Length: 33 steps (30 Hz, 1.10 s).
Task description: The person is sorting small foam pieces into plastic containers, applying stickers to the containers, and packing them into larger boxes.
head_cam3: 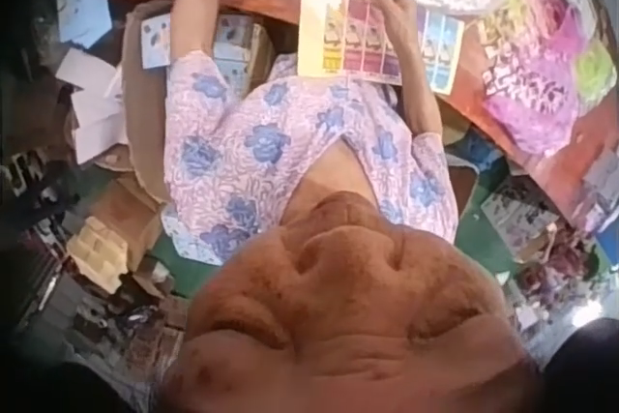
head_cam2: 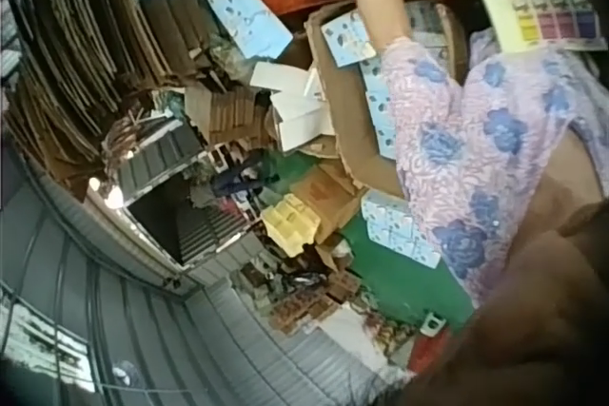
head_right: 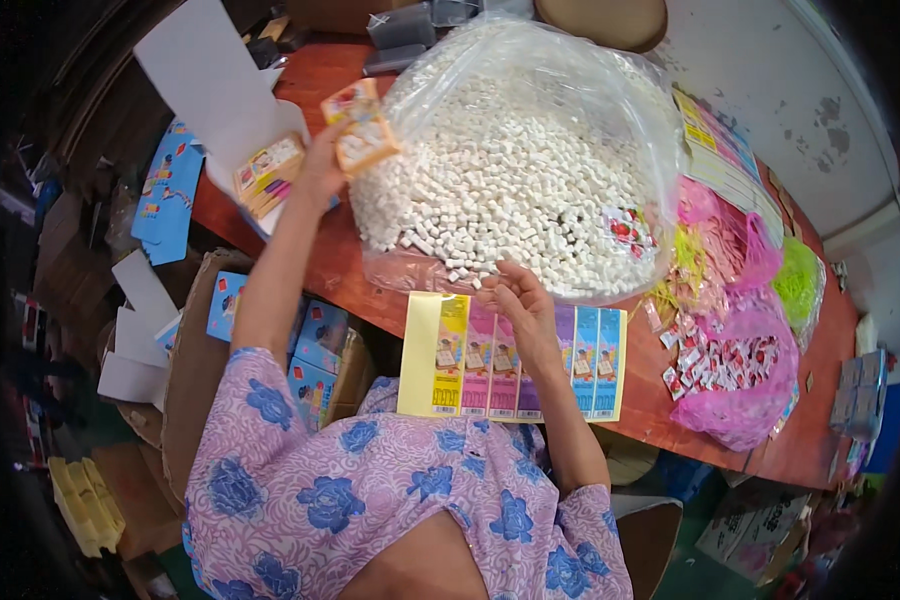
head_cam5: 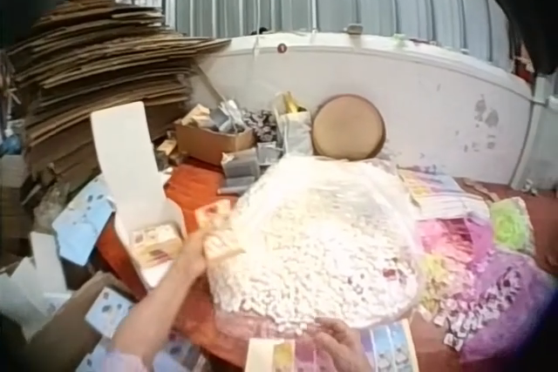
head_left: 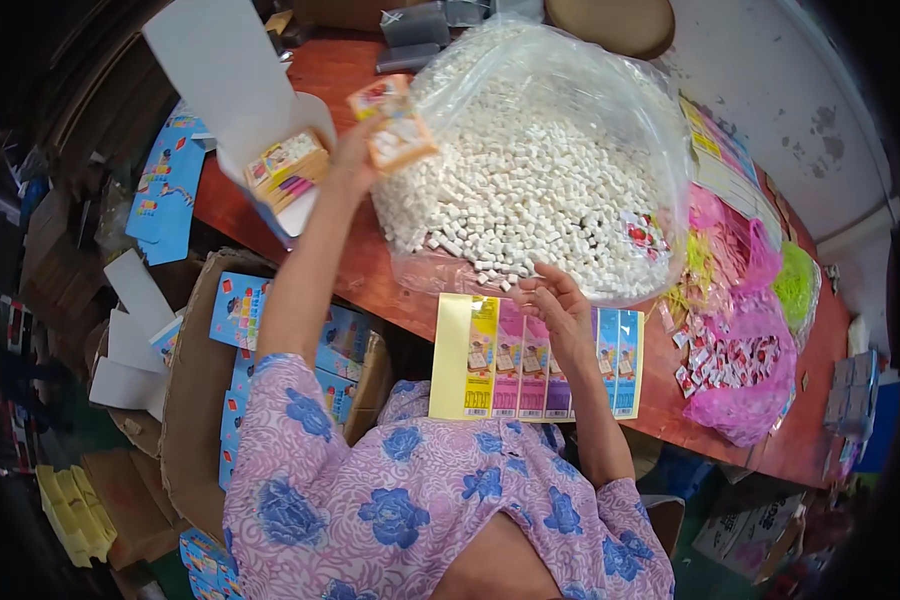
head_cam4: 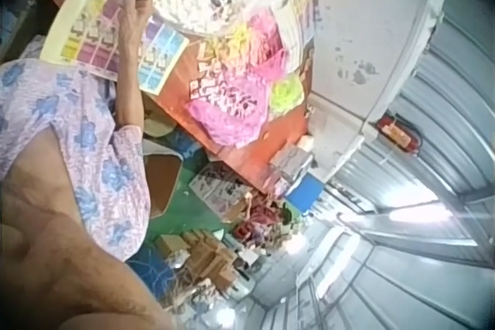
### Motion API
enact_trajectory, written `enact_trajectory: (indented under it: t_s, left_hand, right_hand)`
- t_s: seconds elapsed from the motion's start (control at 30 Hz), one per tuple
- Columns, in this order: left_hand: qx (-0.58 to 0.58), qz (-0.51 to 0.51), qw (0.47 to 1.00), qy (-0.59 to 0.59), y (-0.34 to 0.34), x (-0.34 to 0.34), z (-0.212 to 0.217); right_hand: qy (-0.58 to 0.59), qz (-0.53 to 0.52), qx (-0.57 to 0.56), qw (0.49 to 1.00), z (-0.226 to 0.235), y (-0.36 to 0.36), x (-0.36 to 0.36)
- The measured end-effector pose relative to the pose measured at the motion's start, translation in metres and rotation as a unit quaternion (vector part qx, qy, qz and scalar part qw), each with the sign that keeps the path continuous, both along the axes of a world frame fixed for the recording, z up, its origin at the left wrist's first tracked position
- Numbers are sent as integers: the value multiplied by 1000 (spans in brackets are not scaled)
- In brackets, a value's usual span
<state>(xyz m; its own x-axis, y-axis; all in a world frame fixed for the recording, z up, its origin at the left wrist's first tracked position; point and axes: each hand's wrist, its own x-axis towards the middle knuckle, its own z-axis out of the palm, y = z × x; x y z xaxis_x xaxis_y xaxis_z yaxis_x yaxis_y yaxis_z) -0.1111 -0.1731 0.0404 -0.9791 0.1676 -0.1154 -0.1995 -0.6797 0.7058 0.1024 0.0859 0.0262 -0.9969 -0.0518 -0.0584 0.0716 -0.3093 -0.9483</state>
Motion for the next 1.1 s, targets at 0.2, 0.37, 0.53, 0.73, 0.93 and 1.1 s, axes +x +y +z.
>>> enact_trajectory:
  t_s: [0.2, 0.37, 0.53, 0.73, 0.93, 1.1]
  left_hand:
    - [-187, 143, 971, -30, -39, -29, -19]
    - [-236, 230, 942, -68, -61, -38, -28]
    - [-469, 231, 839, -147, -64, -47, -46]
    - [-692, 296, 634, -178, -51, -43, -62]
    - [-676, 371, 566, 292, 25, 29, -5]
    - [-571, 128, 691, 423, 91, 89, -8]
  right_hand:
    - [-85, -46, 4, 995, -10, 23, 6]
    - [-55, -87, 53, 993, -6, 46, 6]
    - [33, -93, 208, 973, -12, 43, 11]
    - [117, -44, 373, 919, -11, 34, 9]
    - [129, -66, 427, 893, -3, 44, -35]
    - [193, -62, 457, 866, -3, 37, -61]
